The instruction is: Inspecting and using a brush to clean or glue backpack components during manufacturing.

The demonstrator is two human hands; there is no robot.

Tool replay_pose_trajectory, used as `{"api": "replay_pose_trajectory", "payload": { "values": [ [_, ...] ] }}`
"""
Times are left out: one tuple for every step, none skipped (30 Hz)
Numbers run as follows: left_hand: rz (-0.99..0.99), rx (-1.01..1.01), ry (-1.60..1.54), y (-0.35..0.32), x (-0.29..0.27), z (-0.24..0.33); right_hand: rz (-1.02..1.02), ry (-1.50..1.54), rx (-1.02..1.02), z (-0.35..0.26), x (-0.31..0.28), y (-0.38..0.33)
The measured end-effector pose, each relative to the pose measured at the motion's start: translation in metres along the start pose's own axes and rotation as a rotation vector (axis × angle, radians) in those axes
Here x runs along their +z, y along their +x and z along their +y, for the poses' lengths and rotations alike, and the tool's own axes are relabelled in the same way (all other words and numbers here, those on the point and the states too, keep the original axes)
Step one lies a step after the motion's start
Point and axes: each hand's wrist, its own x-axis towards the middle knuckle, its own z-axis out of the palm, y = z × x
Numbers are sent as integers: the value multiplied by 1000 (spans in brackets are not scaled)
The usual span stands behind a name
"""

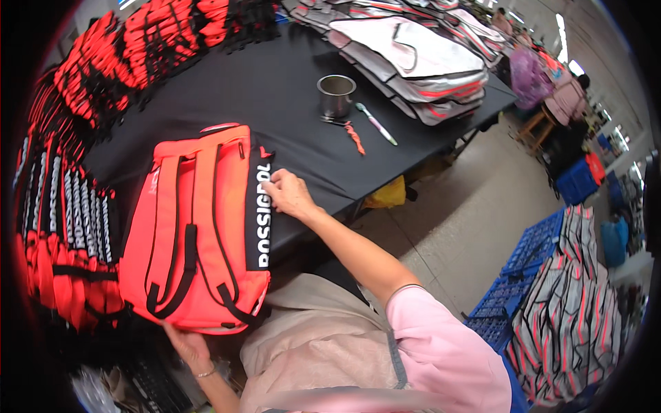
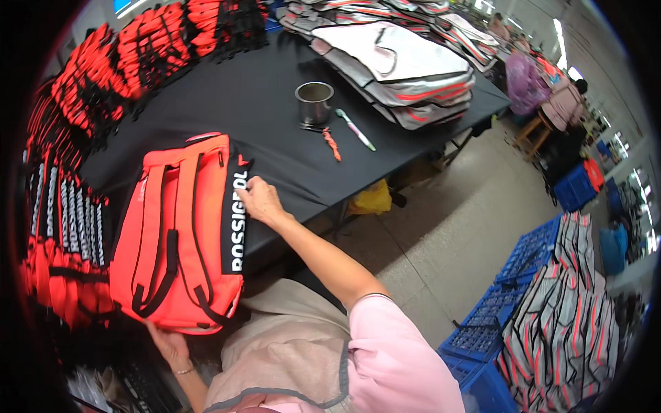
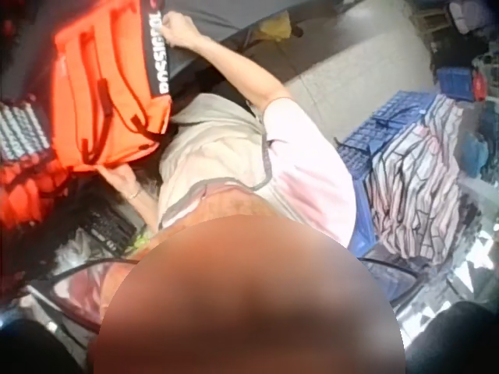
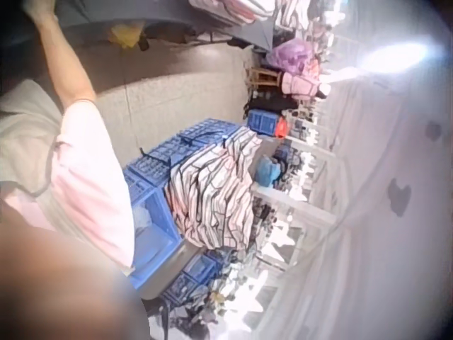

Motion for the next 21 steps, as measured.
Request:
{"api": "replay_pose_trajectory", "payload": {
  "values": [
    [62,8,-28,1,4,11,-39,29,96,-13,0,2],
    [185,32,4,-1,13,18,-43,6,124,-14,2,8],
    [218,31,-1,3,20,22,-49,-16,153,-16,6,15],
    [112,25,19,9,24,24,44,-114,78,11,18,35],
    [31,34,37,11,19,30,31,-108,75,8,23,38],
    [34,60,146,16,17,29,47,-153,120,6,27,41],
    [42,92,250,21,19,29,58,-199,156,1,35,43],
    [70,58,326,19,36,35,45,-193,180,-2,34,43],
    [83,76,315,22,46,37,31,-188,203,-4,30,42],
    [71,102,333,26,57,42,59,-192,185,-2,29,42],
    [62,126,352,29,69,47,84,-197,170,2,30,40],
    [70,144,337,30,82,50,89,-202,162,5,30,40],
    [35,269,390,28,100,52,99,-208,160,6,28,39],
    [-2,392,444,27,109,52,106,-194,147,7,26,38],
    [-3,398,431,30,108,50,77,-166,143,8,22,39],
    [-38,440,427,38,108,48,101,-172,124,10,22,39],
    [-71,479,427,46,104,45,124,-178,110,9,24,38],
    [-6,459,393,57,94,42,130,-161,134,8,26,38],
    [-15,461,387,69,74,40,113,-134,166,5,29,38],
    [57,267,380,81,50,39,132,-146,151,3,33,37],
    [126,69,372,88,34,34,152,-159,140,3,36,38]
  ]
}}
